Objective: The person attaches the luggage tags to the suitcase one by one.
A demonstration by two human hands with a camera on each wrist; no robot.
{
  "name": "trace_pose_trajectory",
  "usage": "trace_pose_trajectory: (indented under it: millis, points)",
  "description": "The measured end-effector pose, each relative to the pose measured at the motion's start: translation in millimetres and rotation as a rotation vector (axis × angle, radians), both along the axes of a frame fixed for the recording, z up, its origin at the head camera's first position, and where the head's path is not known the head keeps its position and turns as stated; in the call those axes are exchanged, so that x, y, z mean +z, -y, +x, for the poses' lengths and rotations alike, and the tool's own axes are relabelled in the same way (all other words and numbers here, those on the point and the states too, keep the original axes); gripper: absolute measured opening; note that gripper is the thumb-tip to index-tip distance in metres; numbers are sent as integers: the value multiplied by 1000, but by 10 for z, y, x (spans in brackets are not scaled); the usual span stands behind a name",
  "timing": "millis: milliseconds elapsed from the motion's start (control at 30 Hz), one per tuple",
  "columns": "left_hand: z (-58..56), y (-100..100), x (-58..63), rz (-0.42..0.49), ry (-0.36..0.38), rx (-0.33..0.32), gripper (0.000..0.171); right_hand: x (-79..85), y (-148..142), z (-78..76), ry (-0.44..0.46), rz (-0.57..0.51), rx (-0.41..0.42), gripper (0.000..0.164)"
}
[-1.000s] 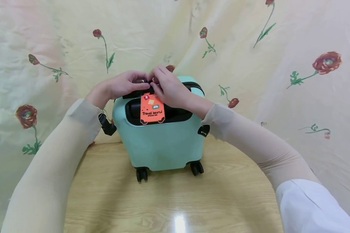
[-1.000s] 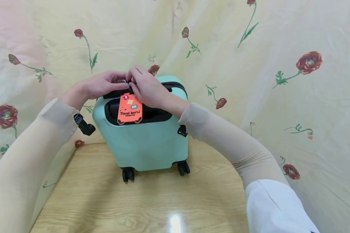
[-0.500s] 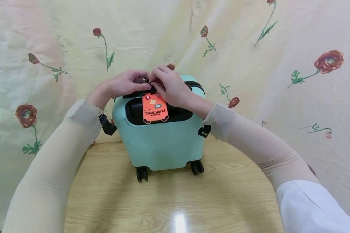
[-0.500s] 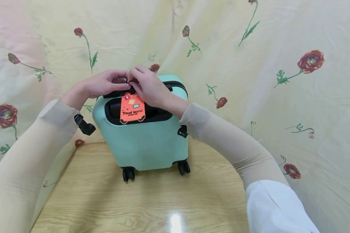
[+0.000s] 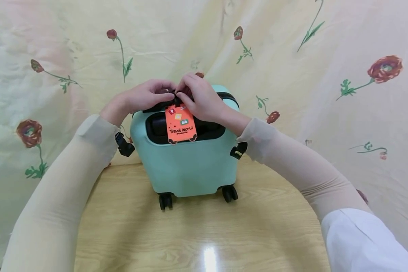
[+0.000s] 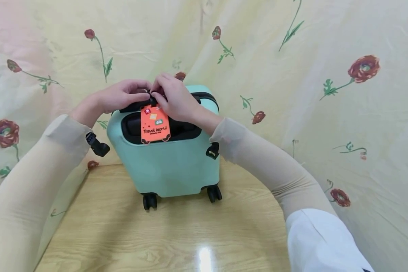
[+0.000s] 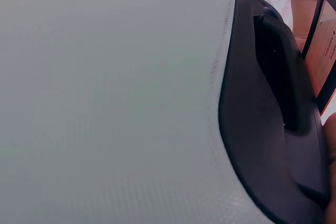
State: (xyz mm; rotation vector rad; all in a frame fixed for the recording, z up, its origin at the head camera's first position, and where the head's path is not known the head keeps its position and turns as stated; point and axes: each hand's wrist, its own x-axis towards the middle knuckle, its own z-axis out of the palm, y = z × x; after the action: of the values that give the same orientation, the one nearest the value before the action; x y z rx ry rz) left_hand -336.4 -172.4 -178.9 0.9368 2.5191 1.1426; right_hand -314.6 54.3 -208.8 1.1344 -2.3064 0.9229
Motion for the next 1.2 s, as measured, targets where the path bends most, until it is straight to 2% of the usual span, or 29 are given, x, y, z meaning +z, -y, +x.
trace_pose_trajectory:
  millis: [167,367,667,733,833,1000,1100,1200]
  points:
    - [5,-26,14,-48,-74,2,28,8,-4,-7,11,-23,5,13]
    - [27,-18,9,-36,-78,-12,26,10,3,-6,69,-65,12,14]
    - [49,-27,-23,71,31,-39,21,-4,-43,-14,89,-181,61,11]
    - [57,-39,-39,73,19,-19,20,-13,-45,-21,91,-190,71,10]
    - [68,-82,-74,98,-48,34,18,-32,-43,-35,103,-194,82,10]
    - [108,-151,-126,205,-165,138,11,-33,-42,-36,127,-190,108,9]
    - [122,-161,-142,262,-181,159,10,-25,-39,-33,138,-193,123,9]
    - [133,-149,-146,270,-168,159,11,-23,-32,-32,144,-198,126,9]
